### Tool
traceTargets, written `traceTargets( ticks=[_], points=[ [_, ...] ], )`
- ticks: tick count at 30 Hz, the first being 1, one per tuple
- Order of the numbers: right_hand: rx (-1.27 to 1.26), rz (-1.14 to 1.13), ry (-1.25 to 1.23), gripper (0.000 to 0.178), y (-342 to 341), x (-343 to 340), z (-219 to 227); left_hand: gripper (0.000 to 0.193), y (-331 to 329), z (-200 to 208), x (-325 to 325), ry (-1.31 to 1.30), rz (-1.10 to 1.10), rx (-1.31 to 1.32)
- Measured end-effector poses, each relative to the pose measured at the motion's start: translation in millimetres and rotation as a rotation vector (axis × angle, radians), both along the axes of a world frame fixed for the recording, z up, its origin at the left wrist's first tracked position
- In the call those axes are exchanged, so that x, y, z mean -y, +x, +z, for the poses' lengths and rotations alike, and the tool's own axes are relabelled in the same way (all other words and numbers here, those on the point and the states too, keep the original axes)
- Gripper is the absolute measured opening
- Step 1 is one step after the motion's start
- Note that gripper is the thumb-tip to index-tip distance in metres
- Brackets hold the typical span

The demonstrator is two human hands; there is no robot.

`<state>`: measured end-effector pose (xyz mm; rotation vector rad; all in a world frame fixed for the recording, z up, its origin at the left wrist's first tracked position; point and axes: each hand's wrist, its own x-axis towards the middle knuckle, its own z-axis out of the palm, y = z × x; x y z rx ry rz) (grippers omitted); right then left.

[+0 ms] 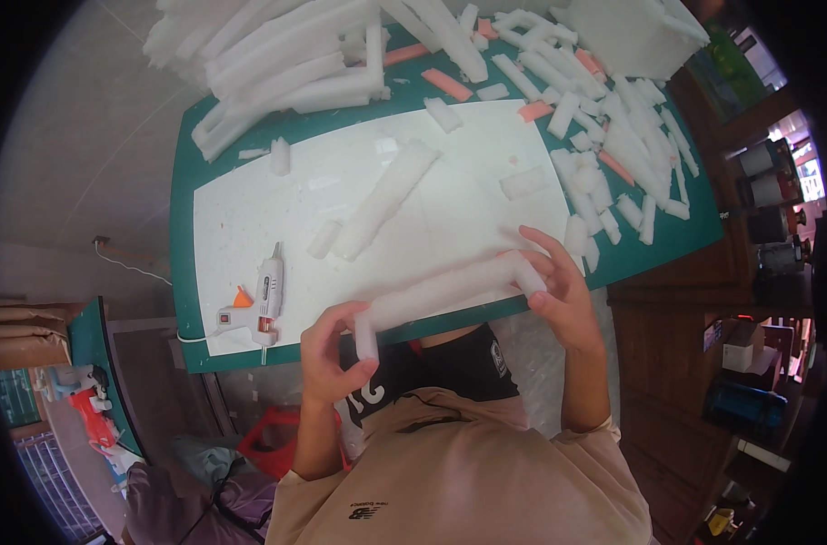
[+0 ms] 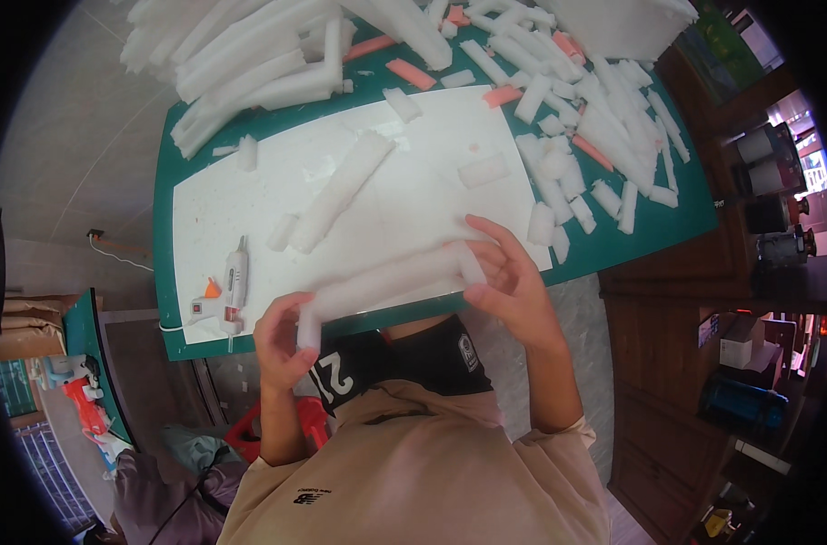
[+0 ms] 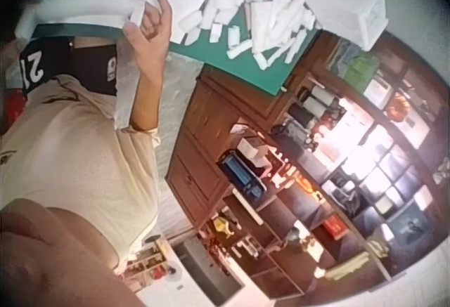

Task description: Using a hot glue gun to assemble various pieces of white and pink foam into a larger structure.

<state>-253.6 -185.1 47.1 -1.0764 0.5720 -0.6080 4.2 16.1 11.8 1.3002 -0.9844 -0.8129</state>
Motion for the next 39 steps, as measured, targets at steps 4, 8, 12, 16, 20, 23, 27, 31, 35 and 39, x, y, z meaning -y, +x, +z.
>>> traceTargets(
  ticks=[4, 8, 12, 16, 20, 23, 27, 31, 35, 39],
  points=[
    [-0.041, -0.024, 0.015, 0.072, 1, 0, -1, 0.058, -3, 0, 5, 0.005, -0.007, -0.087],
    [-0.086, -0.047, 0.004, 0.068, 4, -1, 5, 0.057, -4, 1, 5, 0.042, -0.011, -0.068],
    [-0.158, -0.051, -0.022, 0.073, 4, -2, 6, 0.056, -3, 0, 3, 0.083, -0.027, -0.037],
    [-0.215, -0.079, -0.116, 0.068, 6, -5, 2, 0.054, -5, -1, 6, 0.080, -0.047, -0.070],
    [-0.347, -0.038, -0.331, 0.060, 4, -1, 1, 0.050, -2, 4, 4, 0.213, -0.095, -0.060],
    [-0.380, 0.002, -0.372, 0.052, 2, 2, 6, 0.048, -2, 16, 5, 0.270, -0.120, -0.111],
    [-0.382, 0.017, -0.357, 0.045, 0, 4, 4, 0.046, 0, 17, 4, 0.349, -0.123, -0.146],
    [-0.412, 0.048, -0.499, 0.052, 1, 6, 1, 0.047, 1, 20, 6, 0.335, -0.141, -0.140],
    [-0.361, 0.039, -0.442, 0.047, 3, 12, -7, 0.047, 8, 16, 3, 0.340, -0.184, -0.190],
    [-0.413, 0.032, -0.456, 0.043, 1, 14, -8, 0.056, 12, 14, 3, 0.333, -0.205, -0.250]
  ],
)
